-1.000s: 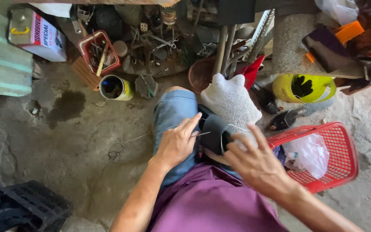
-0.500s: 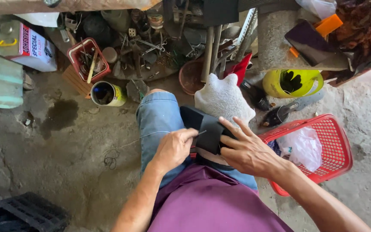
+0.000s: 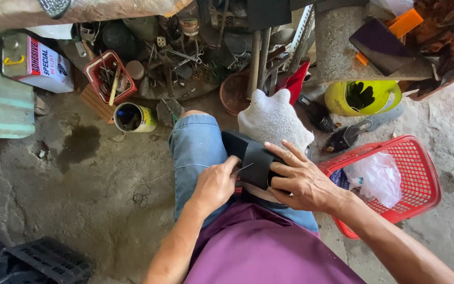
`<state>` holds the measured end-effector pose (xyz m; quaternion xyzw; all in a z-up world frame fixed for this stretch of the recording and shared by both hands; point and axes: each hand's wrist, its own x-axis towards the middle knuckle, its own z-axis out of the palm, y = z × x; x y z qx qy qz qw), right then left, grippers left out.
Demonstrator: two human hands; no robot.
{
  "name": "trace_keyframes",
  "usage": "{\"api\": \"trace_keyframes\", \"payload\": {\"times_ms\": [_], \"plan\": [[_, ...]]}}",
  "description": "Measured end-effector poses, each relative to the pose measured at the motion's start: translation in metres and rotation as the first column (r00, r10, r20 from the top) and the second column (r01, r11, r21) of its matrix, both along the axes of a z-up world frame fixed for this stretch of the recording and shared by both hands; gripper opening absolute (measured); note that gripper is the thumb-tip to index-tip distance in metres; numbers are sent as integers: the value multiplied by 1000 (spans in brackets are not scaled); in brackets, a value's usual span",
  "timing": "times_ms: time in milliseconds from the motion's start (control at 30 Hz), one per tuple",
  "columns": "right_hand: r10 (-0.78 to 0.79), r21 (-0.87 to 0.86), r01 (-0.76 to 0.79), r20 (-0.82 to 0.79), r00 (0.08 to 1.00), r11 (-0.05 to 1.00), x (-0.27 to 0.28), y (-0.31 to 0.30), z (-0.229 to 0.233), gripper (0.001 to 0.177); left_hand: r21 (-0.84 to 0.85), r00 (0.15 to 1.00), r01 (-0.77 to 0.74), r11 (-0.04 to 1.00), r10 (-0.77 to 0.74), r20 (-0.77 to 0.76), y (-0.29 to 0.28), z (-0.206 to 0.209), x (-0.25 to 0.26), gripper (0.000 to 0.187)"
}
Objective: The person sits and sews a black slip-on shoe using a needle and white thread. They repeatedly push the needle through the shoe's edge and pull the thread tight to secure the stitching.
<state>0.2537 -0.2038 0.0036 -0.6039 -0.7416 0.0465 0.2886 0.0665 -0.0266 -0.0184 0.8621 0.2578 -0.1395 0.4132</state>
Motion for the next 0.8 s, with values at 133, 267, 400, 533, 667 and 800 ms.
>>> {"api": "trace_keyframes", "payload": {"times_ms": [133, 267, 400, 533, 667, 800], "plan": [[-11, -5, 11, -12, 1000, 1000, 1, 2, 3, 21, 7, 1000, 12, 1000, -12, -13, -2, -2, 0, 32], [-37, -76, 41, 57, 998, 996, -5, 7, 16, 15, -257, 997, -31, 966, 47, 58, 6, -3, -6, 36], [-37, -90, 47, 110, 993, 995, -7, 17, 21, 16, -586, 975, -142, 798, 216, 58, 18, 25, -2, 31], [-27, -83, 37, 120, 992, 996, -10, 28, 31, 18, -685, 951, -216, 695, 309, 13, 22, 21, -9, 33], [-32, -163, 72, 233, 972, 984, -14, 34, 36, 15, -632, 909, -249, 733, 402, 108, 17, -8, -7, 25], [18, -169, 16, 201, 979, 986, -20, 34, 40, 19, -431, 882, -290, 854, 414, 227, 15, 22, -6, 16]]}}
